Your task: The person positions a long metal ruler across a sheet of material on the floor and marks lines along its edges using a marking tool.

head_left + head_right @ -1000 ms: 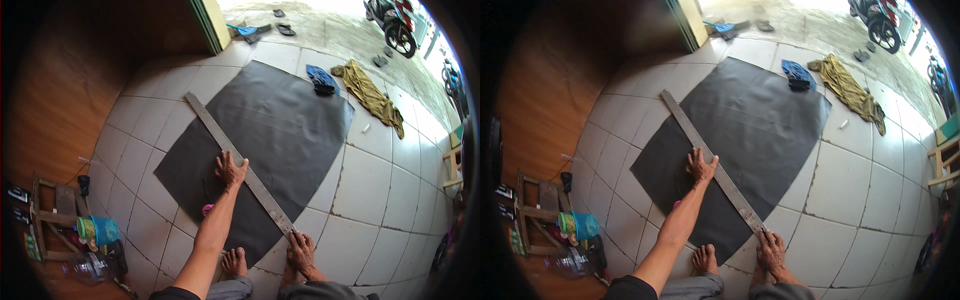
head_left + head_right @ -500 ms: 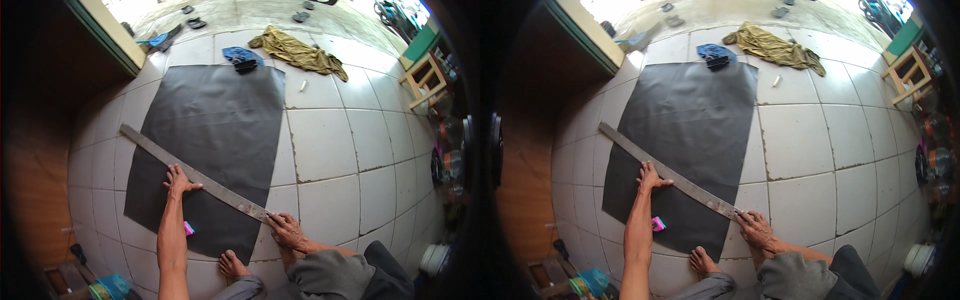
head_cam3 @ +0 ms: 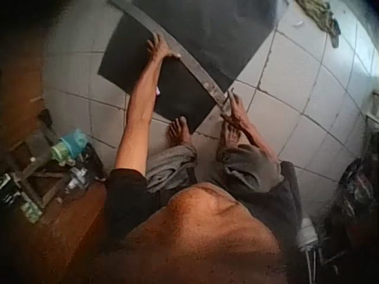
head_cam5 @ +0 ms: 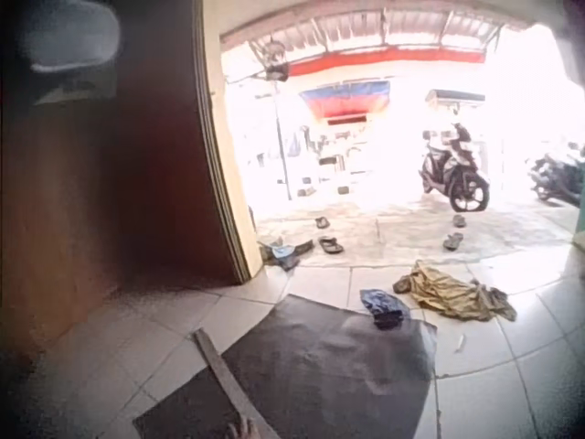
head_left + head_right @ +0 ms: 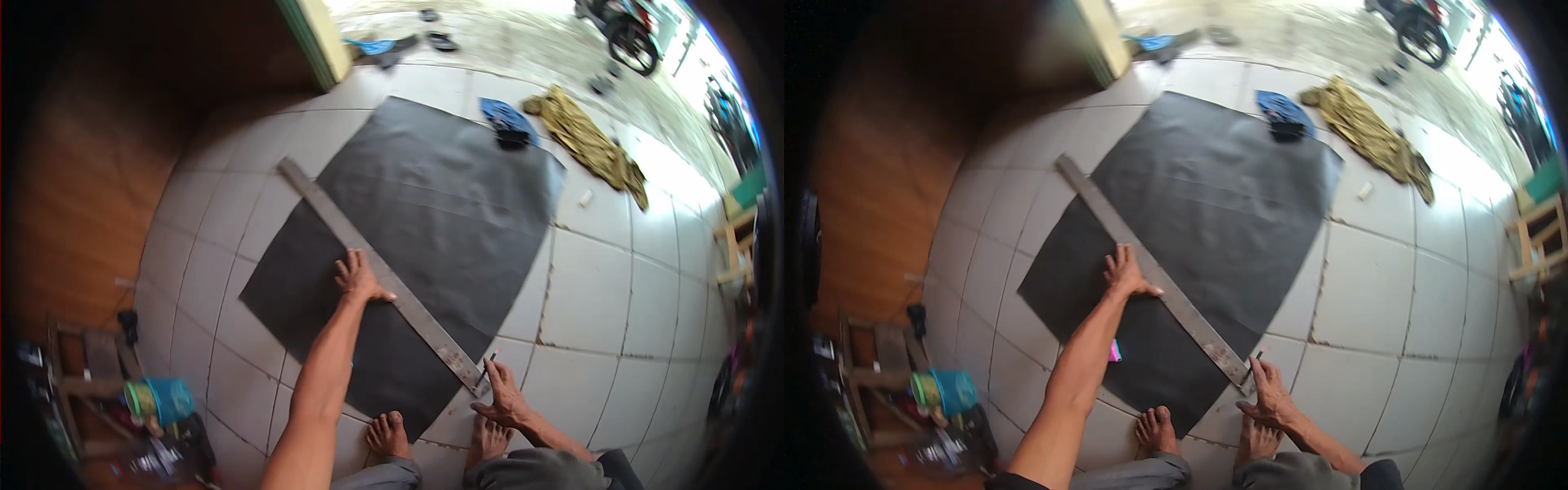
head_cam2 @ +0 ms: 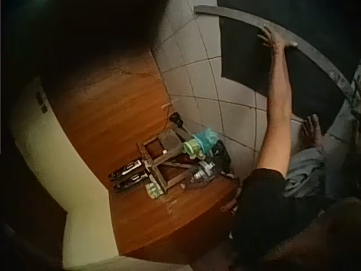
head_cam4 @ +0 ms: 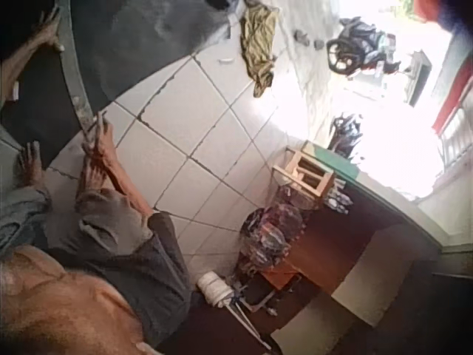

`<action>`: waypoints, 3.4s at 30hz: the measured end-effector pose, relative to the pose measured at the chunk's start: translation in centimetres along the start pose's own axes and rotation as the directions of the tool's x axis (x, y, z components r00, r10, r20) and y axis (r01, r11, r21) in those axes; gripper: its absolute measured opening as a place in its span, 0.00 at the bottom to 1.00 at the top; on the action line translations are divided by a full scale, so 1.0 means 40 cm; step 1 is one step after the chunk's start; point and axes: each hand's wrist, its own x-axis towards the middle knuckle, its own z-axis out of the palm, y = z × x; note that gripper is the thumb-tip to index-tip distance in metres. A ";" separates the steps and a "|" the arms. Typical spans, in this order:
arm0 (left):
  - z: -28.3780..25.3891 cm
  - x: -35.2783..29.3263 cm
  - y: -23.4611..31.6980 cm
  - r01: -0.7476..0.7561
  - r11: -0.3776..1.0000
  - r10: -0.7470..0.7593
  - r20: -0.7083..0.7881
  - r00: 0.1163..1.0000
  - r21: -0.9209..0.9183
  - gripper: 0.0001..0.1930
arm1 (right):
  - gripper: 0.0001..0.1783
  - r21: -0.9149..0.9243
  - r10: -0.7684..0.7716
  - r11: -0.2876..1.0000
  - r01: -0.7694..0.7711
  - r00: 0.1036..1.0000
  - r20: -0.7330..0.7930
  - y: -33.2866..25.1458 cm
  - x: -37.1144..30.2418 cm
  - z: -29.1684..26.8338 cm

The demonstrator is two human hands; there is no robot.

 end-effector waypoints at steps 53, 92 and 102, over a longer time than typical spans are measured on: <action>0.017 -0.017 -0.008 -0.026 0.992 0.019 -0.056 0.998 -0.125 0.78 | 0.11 -0.281 -0.163 0.862 0.421 0.756 0.634 -0.173 0.728 -0.060; 0.018 -0.019 -0.017 -0.034 0.984 0.023 -0.067 0.997 -0.173 0.80 | 0.17 -0.065 -0.456 0.889 0.453 0.889 -0.035 -0.171 0.773 0.075; 0.028 -0.026 -0.015 -0.101 0.964 0.067 -0.145 0.987 -0.247 0.77 | 0.17 -0.152 -0.599 0.801 0.579 0.778 -0.192 -0.443 1.509 0.200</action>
